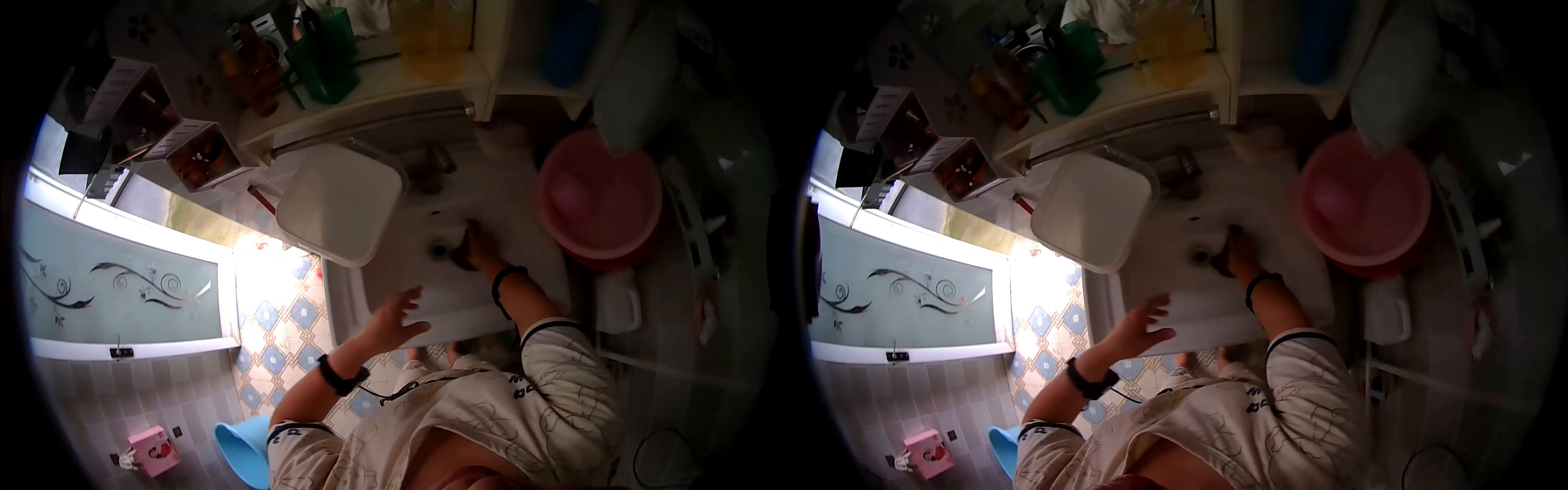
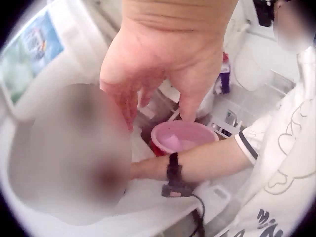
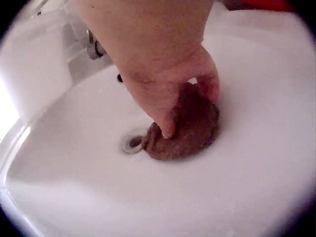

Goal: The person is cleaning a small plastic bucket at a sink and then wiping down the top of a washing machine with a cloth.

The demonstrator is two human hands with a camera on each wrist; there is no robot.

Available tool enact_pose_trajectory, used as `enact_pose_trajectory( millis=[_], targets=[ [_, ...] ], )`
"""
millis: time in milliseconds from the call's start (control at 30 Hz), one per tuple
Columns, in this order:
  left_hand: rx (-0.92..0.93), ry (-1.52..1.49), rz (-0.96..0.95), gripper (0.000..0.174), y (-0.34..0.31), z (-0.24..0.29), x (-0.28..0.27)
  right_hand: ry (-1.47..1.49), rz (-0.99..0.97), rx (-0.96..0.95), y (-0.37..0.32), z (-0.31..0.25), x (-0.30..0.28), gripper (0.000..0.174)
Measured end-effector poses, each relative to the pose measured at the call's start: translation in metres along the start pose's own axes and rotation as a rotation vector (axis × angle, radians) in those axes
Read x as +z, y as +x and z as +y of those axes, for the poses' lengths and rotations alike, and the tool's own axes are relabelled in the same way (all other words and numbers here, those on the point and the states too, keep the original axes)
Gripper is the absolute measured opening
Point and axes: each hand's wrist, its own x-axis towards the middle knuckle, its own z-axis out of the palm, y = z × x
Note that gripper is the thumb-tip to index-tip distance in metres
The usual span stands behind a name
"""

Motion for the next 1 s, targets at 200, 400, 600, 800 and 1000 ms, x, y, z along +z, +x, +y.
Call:
enact_pose_trajectory(
  millis=[200,400,600,800,1000],
  targets=[
    [-0.432,-0.649,-0.044,0.052,0.045,-0.061,0.054,-0.184,-0.610,0.180,0.006,-0.011,-0.034,0.052],
    [-0.780,-1.105,0.100,0.048,0.076,-0.094,0.069,0.338,-0.393,0.122,-0.006,-0.025,-0.099,0.060],
    [-0.573,-1.070,0.397,0.054,0.116,-0.063,0.058,0.492,-0.202,-0.104,0.018,-0.053,-0.147,0.052],
    [0.256,0.772,0.688,0.060,0.204,-0.072,0.014,0.651,-0.056,0.017,0.005,-0.050,-0.142,0.049],
    [0.168,0.661,0.701,0.050,0.272,-0.052,-0.002,0.645,-0.171,0.093,-0.027,-0.028,-0.126,0.052]
  ],
)
